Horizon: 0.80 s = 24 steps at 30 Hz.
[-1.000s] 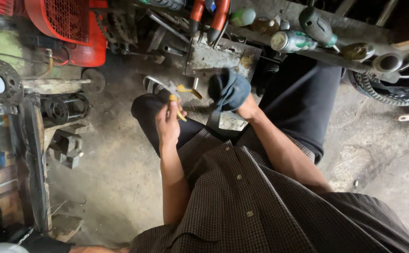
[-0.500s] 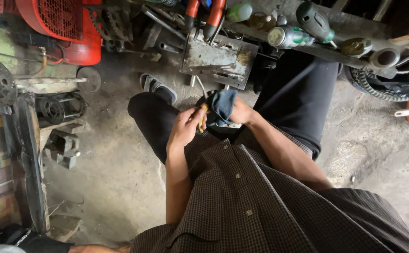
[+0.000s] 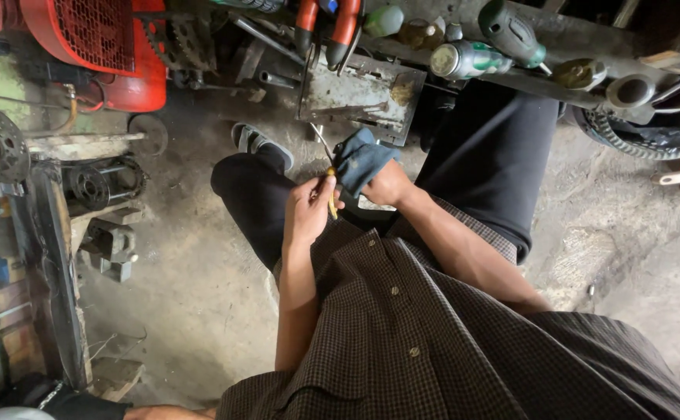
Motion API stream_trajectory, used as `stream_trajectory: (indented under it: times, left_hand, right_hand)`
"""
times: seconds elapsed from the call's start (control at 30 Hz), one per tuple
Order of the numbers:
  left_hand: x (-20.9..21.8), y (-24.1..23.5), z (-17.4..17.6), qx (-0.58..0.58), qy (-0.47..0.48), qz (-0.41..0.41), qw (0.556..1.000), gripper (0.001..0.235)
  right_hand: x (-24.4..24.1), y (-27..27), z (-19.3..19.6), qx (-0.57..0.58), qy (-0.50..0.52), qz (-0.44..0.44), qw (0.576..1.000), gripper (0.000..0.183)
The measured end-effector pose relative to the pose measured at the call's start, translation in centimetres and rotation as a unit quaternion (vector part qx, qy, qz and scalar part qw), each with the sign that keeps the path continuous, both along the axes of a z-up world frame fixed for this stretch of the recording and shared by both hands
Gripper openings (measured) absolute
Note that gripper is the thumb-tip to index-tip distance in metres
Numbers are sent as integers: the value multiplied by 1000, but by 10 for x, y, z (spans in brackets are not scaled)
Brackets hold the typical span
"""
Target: Cleaning and inspecting a small mechanical part using a tool and a cloth in a workshop setting.
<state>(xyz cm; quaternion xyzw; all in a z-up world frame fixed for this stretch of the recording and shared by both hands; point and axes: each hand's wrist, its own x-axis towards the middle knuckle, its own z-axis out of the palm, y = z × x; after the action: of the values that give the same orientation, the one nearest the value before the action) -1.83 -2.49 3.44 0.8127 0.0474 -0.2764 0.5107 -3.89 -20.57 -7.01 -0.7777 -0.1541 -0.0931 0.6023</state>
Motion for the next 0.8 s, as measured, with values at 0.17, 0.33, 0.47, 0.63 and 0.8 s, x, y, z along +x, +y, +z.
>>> stream_trajectory:
  times: [0.17,0.33,0.47,0.63,0.8]
  left_hand:
    - [-4,-7,11,62,-52,-37,996,31]
    - [-10,-12,20,70,-75,-37,994,31]
    - [-16,-17,25,93,-82,-24,992,32]
    - [-18,-20,32,93,-86,-11,992,33]
    - [-15,-24,40,116,-99,-39,988,34]
  right_hand:
    - [-6,6,3,2,2,-44,999,27]
    - [-5,5,14,21,5,-49,999,24]
    - [-5,5,17,18,33,-50,998,19]
    - [-9,6,15,-1,20,-66,998,18]
    - [-12,8,40,47,123,-102,986,14]
